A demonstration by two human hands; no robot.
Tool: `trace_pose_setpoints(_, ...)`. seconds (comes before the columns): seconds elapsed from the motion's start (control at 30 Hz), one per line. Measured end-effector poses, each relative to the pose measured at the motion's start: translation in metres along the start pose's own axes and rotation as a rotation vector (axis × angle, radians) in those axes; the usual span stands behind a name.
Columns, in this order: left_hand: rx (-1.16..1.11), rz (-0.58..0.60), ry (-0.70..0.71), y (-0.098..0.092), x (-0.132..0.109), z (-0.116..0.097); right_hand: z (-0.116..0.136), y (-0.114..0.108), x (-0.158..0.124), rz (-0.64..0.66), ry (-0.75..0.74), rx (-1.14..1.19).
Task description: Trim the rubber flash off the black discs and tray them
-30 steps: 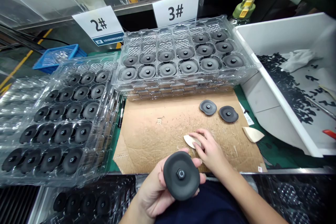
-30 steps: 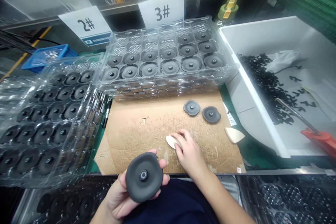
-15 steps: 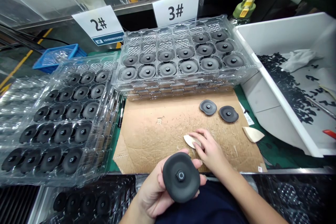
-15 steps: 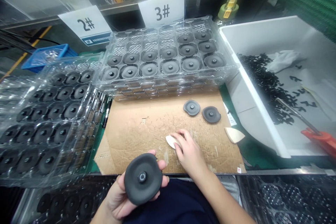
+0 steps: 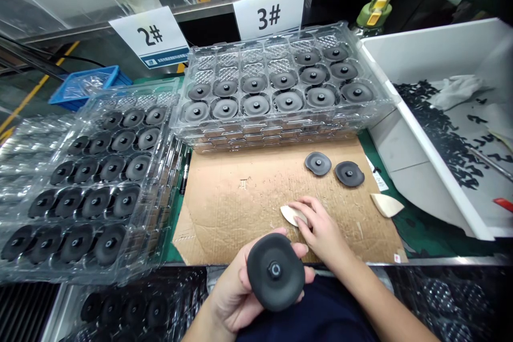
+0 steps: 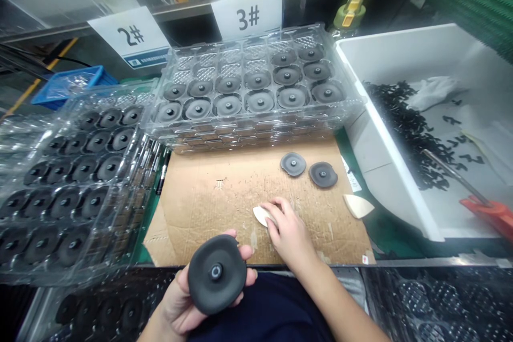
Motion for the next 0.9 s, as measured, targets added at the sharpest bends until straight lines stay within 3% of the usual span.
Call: trace_pose_setpoints(0.9,0.024,-0.014,0.034,-0.0006,0.002,-0.0014,0.0009,-0.0013,0.0001,-0.027,-0.03,-0.006)
Point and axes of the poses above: each hand's wrist, its own x-axis towards the middle knuckle, its own y-axis out of the palm, z = x × y, the point moved 8 cm from there along x, towards the middle knuckle, and after that the axes turned 2 degrees about -z, right-handed, at the moved point
